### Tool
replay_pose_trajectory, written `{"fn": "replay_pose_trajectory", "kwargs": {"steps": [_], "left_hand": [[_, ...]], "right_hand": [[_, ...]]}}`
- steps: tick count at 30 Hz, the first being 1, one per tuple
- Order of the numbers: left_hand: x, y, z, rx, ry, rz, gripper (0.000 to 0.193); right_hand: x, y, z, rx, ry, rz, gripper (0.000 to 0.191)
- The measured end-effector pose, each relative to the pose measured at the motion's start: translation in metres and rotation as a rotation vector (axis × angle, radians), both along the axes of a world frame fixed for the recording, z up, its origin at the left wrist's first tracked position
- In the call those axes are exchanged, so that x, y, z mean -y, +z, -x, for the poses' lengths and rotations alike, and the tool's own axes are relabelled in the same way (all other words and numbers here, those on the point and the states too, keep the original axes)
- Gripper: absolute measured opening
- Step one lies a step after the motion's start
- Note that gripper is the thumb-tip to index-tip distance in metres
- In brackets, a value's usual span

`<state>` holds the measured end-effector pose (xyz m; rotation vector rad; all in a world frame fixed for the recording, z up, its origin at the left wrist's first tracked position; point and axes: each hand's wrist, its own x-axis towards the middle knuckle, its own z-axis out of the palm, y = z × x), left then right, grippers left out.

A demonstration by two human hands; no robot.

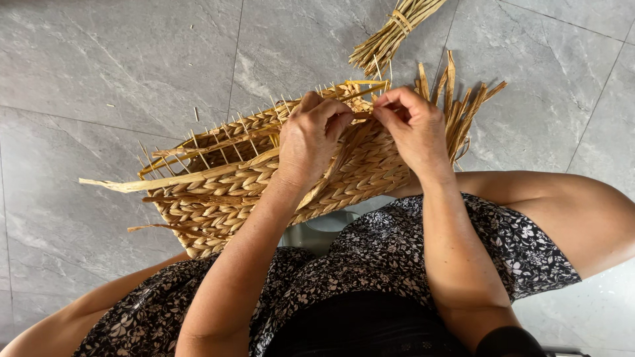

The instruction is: The person sits on the floor with a woven water hyacinth basket on their lap and weaves flat palm-leaf strips around the basket's rim, threading and tightening the strips over and under the protruding stakes to bind the edge. They pull each strip taut, work around the rim, and reach for additional strips from a bundle beside them.

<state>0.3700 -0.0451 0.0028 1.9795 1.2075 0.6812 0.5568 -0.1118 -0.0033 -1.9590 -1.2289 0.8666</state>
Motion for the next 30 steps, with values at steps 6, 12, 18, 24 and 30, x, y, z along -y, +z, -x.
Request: {"fn": "replay_pose_trajectory", "kwargs": {"steps": [6, 12, 18, 24, 30], "left_hand": [[-0.002, 0.003, -0.006, -0.095, -0.048, 0.076, 0.010], [0.000, 0.002, -0.011, -0.162, -0.037, 0.009, 0.019], [0.007, -0.007, -0.018, -0.298, -0.051, -0.042, 0.017], [0.016, -0.008, -0.016, -0.260, -0.054, -0.200, 0.018], [0.035, 0.008, 0.003, -0.255, -0.161, -0.285, 0.044]], "right_hand": [[0.010, 0.019, -0.010, 0.021, 0.042, 0.002, 0.010], [0.011, 0.030, -0.009, 0.070, 0.079, 0.022, 0.010], [0.013, 0.035, -0.008, 0.078, 0.167, -0.013, 0.012], [-0.011, 0.021, 0.001, 0.136, 0.258, -0.109, 0.004], [-0.028, 0.004, 0.002, 0.026, 0.206, -0.082, 0.007]]}}
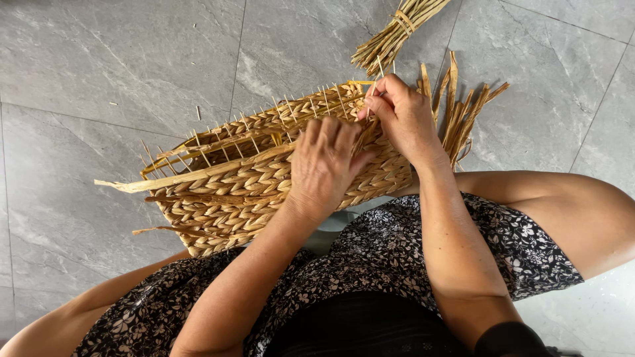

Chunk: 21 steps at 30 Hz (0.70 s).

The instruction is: The person sits on the floor with a woven water hyacinth basket on their lap and weaves flat palm-leaf strips around the basket's rim, threading and tightening the strips over and under the protruding stakes to bind the edge. They pull each strip taut, work around the rim, and reach for additional strips from a bundle beside them.

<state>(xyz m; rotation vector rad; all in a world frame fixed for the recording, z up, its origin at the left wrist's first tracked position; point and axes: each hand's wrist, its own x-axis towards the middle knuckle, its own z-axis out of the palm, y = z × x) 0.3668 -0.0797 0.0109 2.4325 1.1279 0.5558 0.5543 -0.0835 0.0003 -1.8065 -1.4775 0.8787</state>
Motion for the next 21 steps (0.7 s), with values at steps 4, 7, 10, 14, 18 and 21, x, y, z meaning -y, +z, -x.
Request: {"fn": "replay_pose_trajectory", "kwargs": {"steps": [4, 7, 10, 14, 18, 21], "left_hand": [[0.004, -0.003, -0.007, -0.164, -0.009, 0.013, 0.038], [-0.001, -0.011, -0.014, -0.257, -0.010, 0.225, 0.027], [-0.006, -0.014, -0.012, -0.198, 0.024, 0.236, 0.026], [-0.010, -0.011, -0.003, -0.164, -0.030, 0.199, 0.045], [-0.015, -0.013, 0.006, -0.228, -0.056, 0.149, 0.035], [-0.022, -0.017, 0.011, -0.207, -0.053, 0.135, 0.022]], "right_hand": [[0.001, -0.007, -0.001, -0.041, -0.004, -0.013, 0.007], [0.002, -0.009, -0.002, -0.056, -0.018, 0.000, 0.007], [0.000, -0.009, -0.002, -0.057, -0.022, -0.001, 0.007], [-0.002, 0.000, -0.004, -0.129, -0.053, 0.115, 0.006], [0.003, 0.016, -0.007, -0.038, -0.248, 0.077, 0.012], [0.011, 0.023, -0.007, -0.107, 0.014, 0.018, 0.010]]}}
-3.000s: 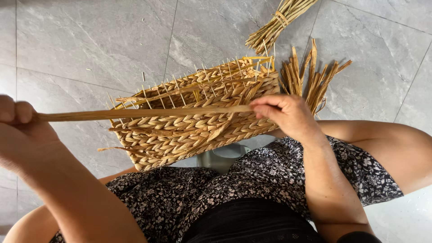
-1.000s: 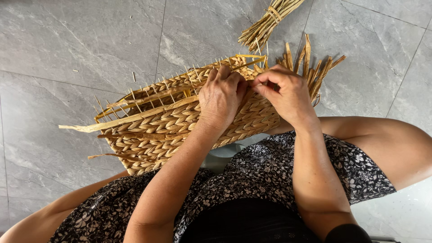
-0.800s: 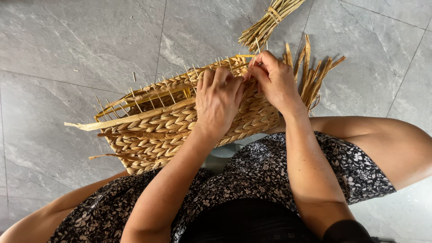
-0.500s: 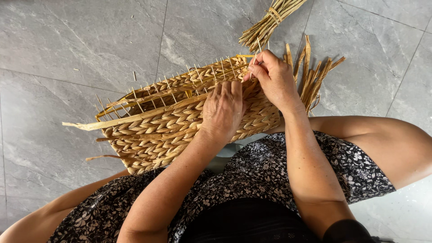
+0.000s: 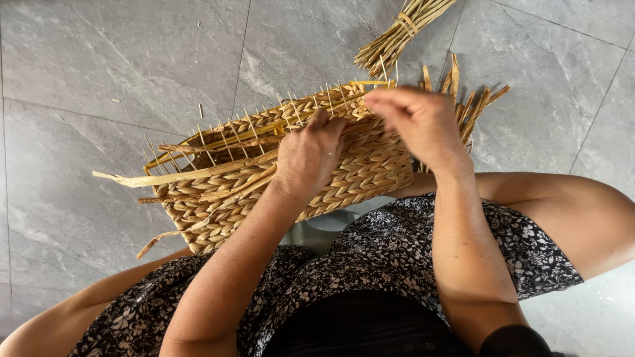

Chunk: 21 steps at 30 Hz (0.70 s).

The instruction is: The person sits on the floor with a woven water hyacinth basket on their lap and weaves flat palm-leaf strips around the basket's rim, threading and tightening the strips over and under the protruding stakes to bind the edge. They pull each strip taut, work around the rim, and reach for additional strips from a bundle beside them.

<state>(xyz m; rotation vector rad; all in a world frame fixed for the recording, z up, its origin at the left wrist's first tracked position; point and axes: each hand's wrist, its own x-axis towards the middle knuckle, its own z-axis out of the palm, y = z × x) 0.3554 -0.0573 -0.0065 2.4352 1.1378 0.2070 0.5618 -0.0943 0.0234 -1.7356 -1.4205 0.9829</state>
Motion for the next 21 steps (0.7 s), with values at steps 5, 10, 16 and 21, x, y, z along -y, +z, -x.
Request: {"fn": "replay_pose_trajectory", "kwargs": {"steps": [5, 10, 16, 21], "left_hand": [[-0.023, 0.009, 0.013, -0.078, -0.049, -0.005, 0.023], [-0.028, 0.046, 0.027, 0.351, 0.074, -0.404, 0.027], [0.015, 0.032, 0.003, 0.348, 0.155, -0.206, 0.021], [-0.004, -0.020, -0.019, 0.375, 0.318, 0.313, 0.023]], "right_hand": [[-0.004, -0.014, 0.011, 0.257, 0.272, -0.102, 0.015], [-0.008, -0.025, 0.016, 0.369, 0.240, -0.110, 0.007], [-0.008, -0.025, 0.015, 0.317, 0.209, -0.018, 0.004], [-0.006, -0.025, 0.012, 0.206, 0.196, -0.117, 0.017]]}}
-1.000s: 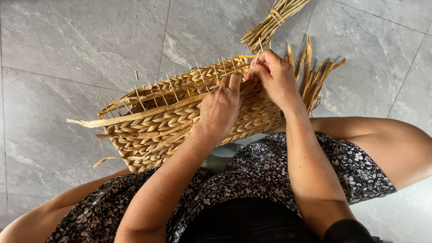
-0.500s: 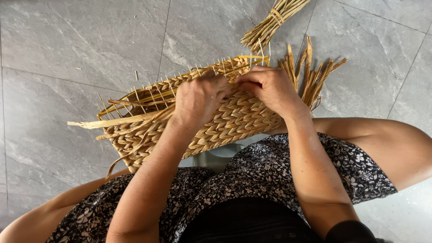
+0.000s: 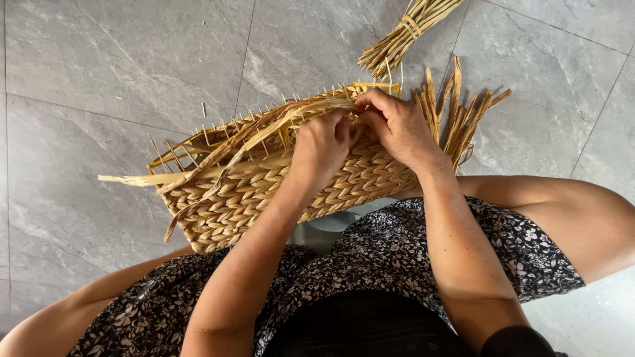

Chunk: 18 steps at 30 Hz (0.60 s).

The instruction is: The person sits on the floor with a woven water hyacinth basket on their lap and weaves flat palm-leaf strips around the basket's rim, threading and tightening the strips over and under the protruding stakes to bind the edge. They pull each strip taut, work around the rim, and reach for additional strips from a bundle beside them.

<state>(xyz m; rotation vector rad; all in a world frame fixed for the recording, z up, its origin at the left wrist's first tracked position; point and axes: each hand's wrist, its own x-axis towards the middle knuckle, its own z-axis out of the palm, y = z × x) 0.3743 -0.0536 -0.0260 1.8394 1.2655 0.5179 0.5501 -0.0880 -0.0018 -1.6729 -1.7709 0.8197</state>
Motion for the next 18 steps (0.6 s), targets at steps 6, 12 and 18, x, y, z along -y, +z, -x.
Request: {"fn": "replay_pose_trajectory", "kwargs": {"steps": [6, 12, 18], "left_hand": [[-0.002, -0.004, 0.003, -0.029, -0.040, -0.114, 0.024], [0.029, 0.010, 0.011, 0.096, -0.121, -0.484, 0.019], [0.040, 0.015, 0.019, 0.211, -0.188, -0.432, 0.026]], "right_hand": [[-0.003, -0.001, -0.008, -0.245, -0.118, 0.347, 0.013], [-0.009, -0.004, -0.010, -0.246, -0.052, 0.343, 0.009], [-0.012, -0.011, -0.002, -0.059, -0.119, 0.372, 0.015]]}}
